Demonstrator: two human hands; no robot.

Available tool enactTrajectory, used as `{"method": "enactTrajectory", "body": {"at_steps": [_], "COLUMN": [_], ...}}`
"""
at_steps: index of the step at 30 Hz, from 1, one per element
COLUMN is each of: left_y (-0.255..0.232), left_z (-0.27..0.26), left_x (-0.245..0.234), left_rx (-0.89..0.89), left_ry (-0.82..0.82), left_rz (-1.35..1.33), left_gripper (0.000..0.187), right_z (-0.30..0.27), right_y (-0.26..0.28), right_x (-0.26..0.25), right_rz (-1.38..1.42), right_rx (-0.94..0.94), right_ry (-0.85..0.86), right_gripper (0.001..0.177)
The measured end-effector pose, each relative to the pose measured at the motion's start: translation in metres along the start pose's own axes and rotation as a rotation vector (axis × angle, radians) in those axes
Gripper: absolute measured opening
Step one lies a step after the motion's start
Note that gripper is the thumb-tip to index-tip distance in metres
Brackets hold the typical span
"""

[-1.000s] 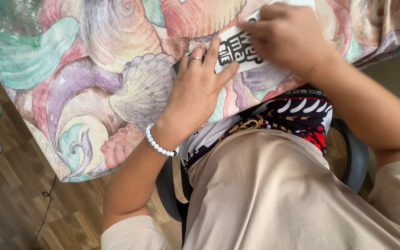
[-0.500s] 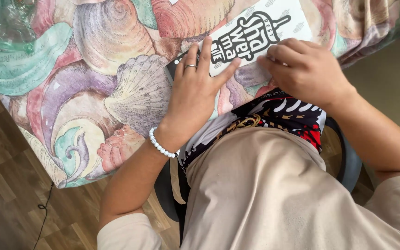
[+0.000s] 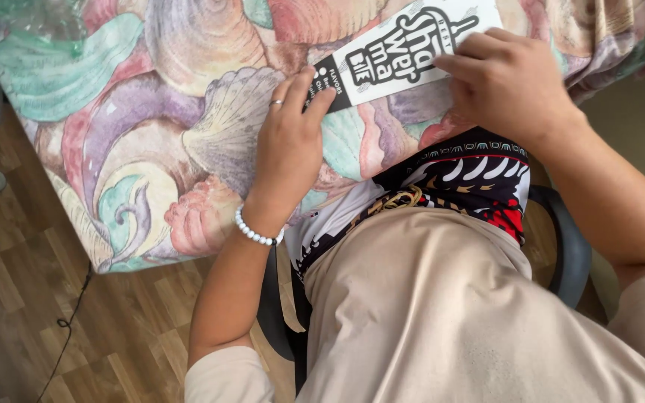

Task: Peeling vinyl stickers from a backing sheet on a table

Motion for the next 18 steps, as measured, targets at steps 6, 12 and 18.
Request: {"method": "enactTrajectory", "body": {"at_steps": [6, 12, 18], "left_y": [-0.006, -0.001, 0.011], "left_z": [0.004, 0.007, 0.039], "left_x": [0.000, 0.003, 0.008], "left_rx": [-0.035, -0.046, -0.163], "left_ry": [0.099, 0.102, 0.067], "left_rz": [0.100, 0.117, 0.165], "left_gripper": [0.031, 0.036, 0.023], "right_z": [0.067, 0.055, 0.041], "right_y": [0.083, 0.001, -0.068], "right_x": [0.030, 0.056, 0.050], "right_rz": [0.075, 0.186, -0.005], "right_rx": [-0.119, 0.027, 0.095], "right_ry": [-0.009, 0.002, -0.019], "right_gripper": [0.060, 0.046, 0.045]}}
Point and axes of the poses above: each hand's wrist, its own z-axis towards the middle knuckle, its own x-axis out of the palm, y = z × x, the point moved 4 cm from there along z, towards the middle knuckle, and after that the axes turned 11 degrees about x, right-handed, at the moved point
